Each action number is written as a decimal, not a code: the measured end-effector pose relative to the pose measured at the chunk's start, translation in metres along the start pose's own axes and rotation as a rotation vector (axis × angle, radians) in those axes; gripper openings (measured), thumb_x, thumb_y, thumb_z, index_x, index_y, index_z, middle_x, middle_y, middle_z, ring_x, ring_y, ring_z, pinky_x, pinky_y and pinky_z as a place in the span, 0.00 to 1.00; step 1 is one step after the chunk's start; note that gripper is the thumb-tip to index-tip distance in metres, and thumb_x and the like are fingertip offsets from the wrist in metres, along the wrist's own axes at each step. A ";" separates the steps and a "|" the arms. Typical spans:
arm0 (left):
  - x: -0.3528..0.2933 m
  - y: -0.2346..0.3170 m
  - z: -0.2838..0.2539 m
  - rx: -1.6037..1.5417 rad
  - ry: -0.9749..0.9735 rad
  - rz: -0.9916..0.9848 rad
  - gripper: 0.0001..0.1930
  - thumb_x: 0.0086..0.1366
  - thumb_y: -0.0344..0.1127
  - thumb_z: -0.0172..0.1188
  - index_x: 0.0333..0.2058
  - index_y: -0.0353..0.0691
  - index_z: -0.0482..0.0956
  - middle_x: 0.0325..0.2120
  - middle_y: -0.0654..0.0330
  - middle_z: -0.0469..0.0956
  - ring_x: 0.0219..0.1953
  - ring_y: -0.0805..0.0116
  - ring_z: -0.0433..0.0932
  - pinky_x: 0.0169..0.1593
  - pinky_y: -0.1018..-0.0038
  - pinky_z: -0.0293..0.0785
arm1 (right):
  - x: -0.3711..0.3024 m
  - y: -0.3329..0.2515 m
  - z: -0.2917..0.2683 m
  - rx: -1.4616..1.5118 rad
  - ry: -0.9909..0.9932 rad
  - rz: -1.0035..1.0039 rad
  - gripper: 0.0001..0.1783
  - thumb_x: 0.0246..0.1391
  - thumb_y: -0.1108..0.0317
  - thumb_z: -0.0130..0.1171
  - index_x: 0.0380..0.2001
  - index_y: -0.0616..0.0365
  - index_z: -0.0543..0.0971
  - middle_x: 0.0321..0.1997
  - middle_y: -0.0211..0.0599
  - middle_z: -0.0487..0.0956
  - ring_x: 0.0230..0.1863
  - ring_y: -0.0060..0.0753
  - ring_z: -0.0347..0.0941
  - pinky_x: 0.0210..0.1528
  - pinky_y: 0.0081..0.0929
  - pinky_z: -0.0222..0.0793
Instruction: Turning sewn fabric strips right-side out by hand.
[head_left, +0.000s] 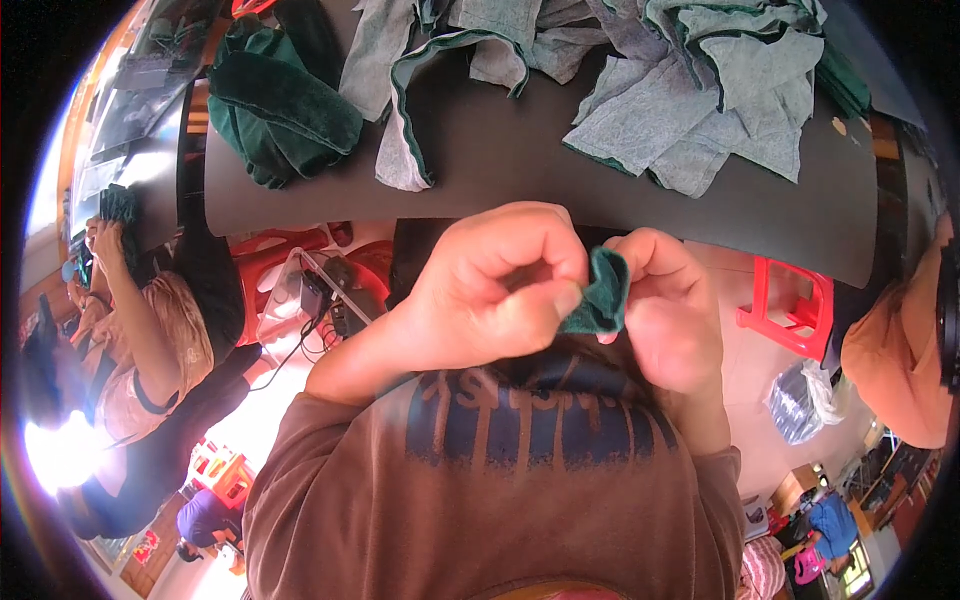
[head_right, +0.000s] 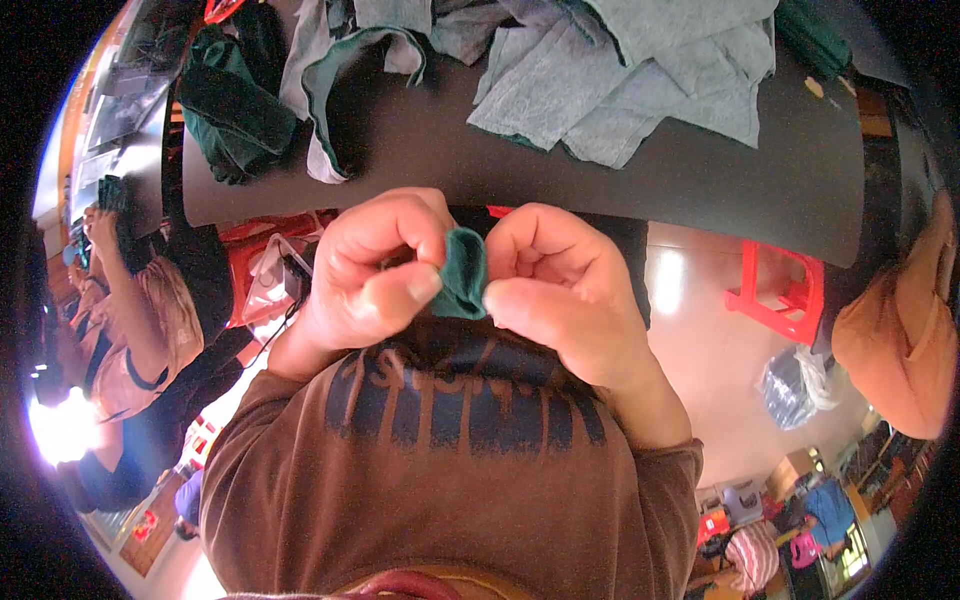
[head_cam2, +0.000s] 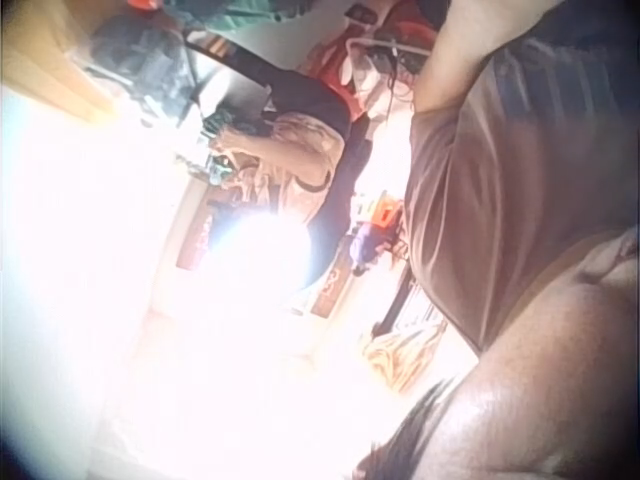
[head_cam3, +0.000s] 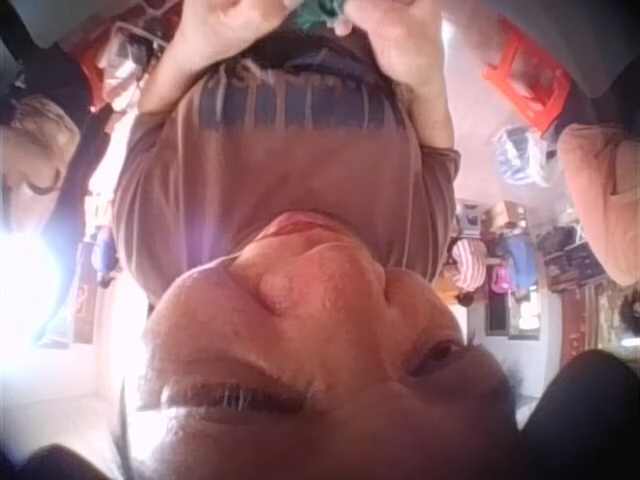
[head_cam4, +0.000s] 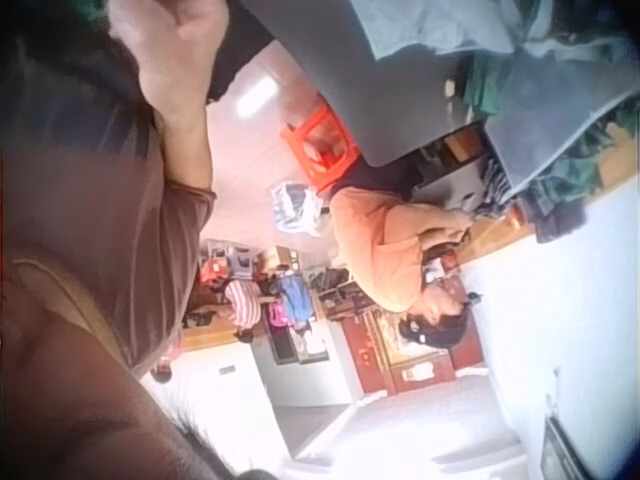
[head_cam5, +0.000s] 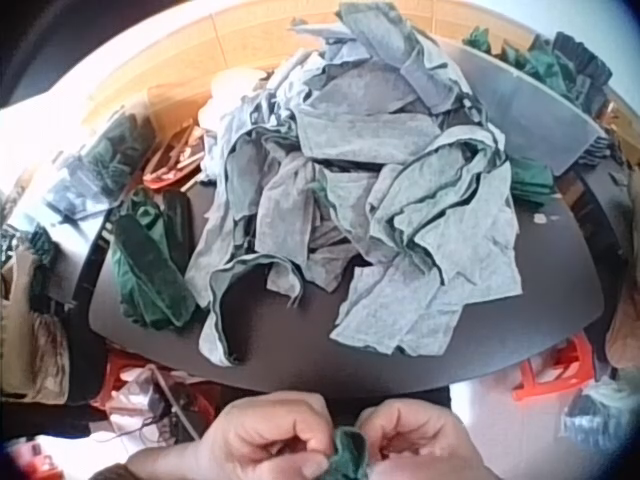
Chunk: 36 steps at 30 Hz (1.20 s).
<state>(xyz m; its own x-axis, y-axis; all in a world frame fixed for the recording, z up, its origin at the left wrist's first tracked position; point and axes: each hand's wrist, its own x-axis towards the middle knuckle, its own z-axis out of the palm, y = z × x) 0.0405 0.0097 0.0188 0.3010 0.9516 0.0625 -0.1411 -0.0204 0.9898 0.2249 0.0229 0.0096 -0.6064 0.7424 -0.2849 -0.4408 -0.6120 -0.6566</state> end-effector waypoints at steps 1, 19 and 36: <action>0.000 0.004 -0.003 0.175 -0.059 0.004 0.03 0.51 0.27 0.55 0.24 0.37 0.70 0.23 0.61 0.69 0.26 0.71 0.67 0.30 0.78 0.62 | -0.001 -0.002 0.000 0.000 0.002 0.000 0.06 0.48 0.73 0.59 0.29 0.60 0.72 0.25 0.24 0.72 0.26 0.12 0.64 0.28 0.10 0.59; 0.000 0.003 0.004 0.320 -0.014 0.074 0.05 0.50 0.28 0.56 0.27 0.36 0.72 0.23 0.61 0.68 0.22 0.71 0.65 0.26 0.78 0.60 | -0.003 -0.001 -0.001 -0.463 0.022 -0.472 0.03 0.43 0.80 0.56 0.21 0.63 0.72 0.22 0.32 0.70 0.23 0.22 0.62 0.24 0.17 0.55; -0.004 0.002 0.009 -0.486 -0.020 -0.277 0.03 0.60 0.27 0.50 0.28 0.36 0.71 0.22 0.70 0.68 0.24 0.85 0.63 0.27 0.85 0.59 | -0.001 -0.003 -0.003 -0.626 0.004 -0.434 0.04 0.45 0.78 0.54 0.21 0.62 0.70 0.21 0.28 0.68 0.22 0.19 0.61 0.24 0.17 0.55</action>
<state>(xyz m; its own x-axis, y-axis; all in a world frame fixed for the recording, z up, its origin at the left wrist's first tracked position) 0.0473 0.0036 0.0212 0.4057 0.8953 -0.1840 -0.4714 0.3774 0.7971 0.2285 0.0252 0.0103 -0.4612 0.8830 0.0871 -0.1806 0.0027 -0.9835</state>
